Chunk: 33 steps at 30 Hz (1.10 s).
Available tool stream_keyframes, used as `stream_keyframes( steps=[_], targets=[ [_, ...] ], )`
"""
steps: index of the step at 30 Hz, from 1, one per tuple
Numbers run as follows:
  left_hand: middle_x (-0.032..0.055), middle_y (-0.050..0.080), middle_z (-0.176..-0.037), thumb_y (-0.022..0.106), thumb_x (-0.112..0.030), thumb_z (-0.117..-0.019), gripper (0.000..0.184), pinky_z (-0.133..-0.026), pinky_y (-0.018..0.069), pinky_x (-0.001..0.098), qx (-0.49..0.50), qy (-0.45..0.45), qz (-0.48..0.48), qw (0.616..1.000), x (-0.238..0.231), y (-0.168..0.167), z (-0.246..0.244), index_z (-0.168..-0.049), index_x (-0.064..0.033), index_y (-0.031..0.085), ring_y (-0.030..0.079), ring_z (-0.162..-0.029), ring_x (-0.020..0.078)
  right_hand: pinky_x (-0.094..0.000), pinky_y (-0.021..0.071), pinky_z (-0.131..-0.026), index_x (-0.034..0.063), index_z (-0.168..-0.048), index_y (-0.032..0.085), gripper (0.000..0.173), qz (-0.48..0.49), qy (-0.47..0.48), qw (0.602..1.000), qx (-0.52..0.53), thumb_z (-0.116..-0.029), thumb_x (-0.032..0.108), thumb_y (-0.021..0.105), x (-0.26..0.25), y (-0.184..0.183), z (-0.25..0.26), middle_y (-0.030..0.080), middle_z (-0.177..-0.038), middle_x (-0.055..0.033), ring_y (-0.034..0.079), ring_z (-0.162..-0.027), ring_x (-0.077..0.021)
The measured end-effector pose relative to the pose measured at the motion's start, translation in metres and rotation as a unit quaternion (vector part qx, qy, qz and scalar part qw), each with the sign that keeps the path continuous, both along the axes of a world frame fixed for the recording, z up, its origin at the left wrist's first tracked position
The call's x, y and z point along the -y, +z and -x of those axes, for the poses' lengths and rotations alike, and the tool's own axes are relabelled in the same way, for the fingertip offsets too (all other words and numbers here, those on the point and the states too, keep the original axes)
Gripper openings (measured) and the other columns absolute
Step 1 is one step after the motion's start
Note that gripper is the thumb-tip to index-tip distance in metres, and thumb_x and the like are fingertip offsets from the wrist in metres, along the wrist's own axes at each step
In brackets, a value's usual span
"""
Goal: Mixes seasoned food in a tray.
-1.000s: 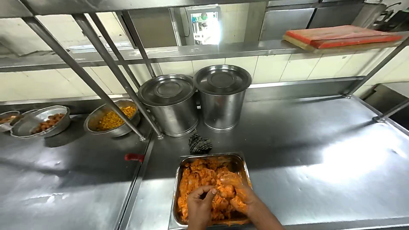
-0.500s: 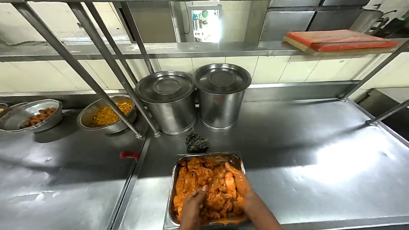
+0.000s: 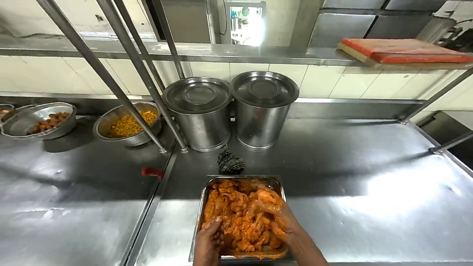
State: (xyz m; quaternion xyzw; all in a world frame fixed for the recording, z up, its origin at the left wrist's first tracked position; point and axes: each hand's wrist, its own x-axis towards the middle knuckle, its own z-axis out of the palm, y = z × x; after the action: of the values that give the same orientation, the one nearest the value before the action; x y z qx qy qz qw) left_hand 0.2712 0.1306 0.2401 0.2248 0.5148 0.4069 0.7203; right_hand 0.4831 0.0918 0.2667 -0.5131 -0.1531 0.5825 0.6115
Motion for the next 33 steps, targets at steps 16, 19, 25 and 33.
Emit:
stream_keyframes(
  steps=[16, 19, 25, 33],
  targets=[
    [0.0014, 0.061, -0.063, 0.047, -0.012, -0.1072, 0.028, -0.048, 0.0478, 0.02, -0.007, -0.008, 0.008, 1.0, 0.0, -0.002, -0.002, -0.086, -0.0037, 0.064, 0.055, -0.05, 0.007, -0.0323, 0.0565, -0.06, 0.0048, -0.104, 0.06, 0.017, 0.113, 0.008, 0.985, -0.132, -0.1046, 0.017, 0.048, -0.014, -0.002, 0.011, 0.065, -0.079, -0.0078, 0.064, -0.067, -0.0167],
    [0.0018, 0.061, -0.064, 0.046, -0.012, -0.1077, 0.029, -0.048, 0.0475, 0.02, -0.006, -0.007, 0.008, 1.0, -0.001, 0.0, -0.001, -0.087, -0.0034, 0.064, 0.055, -0.05, 0.007, -0.0368, 0.0601, -0.079, 0.0012, -0.136, 0.049, 0.053, 0.06, 0.073, 0.994, -0.057, -0.0868, -0.008, 0.064, -0.007, -0.001, 0.002, 0.067, -0.109, -0.0125, 0.068, -0.093, -0.0207],
    [0.0017, 0.061, -0.063, 0.046, -0.012, -0.1076, 0.028, -0.047, 0.0478, 0.0197, -0.002, 0.002, 0.006, 1.0, 0.0, -0.002, 0.001, -0.088, -0.0034, 0.064, 0.055, -0.049, 0.0065, -0.037, 0.0601, -0.081, 0.001, -0.122, 0.061, 0.025, 0.03, 0.025, 0.999, -0.024, -0.1072, 0.019, 0.052, -0.012, 0.008, -0.011, 0.071, -0.101, -0.0107, 0.07, -0.092, -0.019],
    [0.0021, 0.065, -0.066, 0.043, -0.013, -0.1087, 0.031, -0.048, 0.0493, 0.02, 0.0, -0.003, 0.009, 1.0, 0.003, -0.003, -0.003, -0.089, -0.0036, 0.065, 0.057, -0.051, 0.0066, -0.0424, 0.0606, -0.075, 0.0093, -0.106, 0.059, 0.042, -0.015, -0.05, 0.97, -0.237, -0.1111, 0.036, 0.028, -0.018, -0.017, -0.015, 0.069, -0.092, -0.0097, 0.07, -0.087, -0.0239]
  ],
)
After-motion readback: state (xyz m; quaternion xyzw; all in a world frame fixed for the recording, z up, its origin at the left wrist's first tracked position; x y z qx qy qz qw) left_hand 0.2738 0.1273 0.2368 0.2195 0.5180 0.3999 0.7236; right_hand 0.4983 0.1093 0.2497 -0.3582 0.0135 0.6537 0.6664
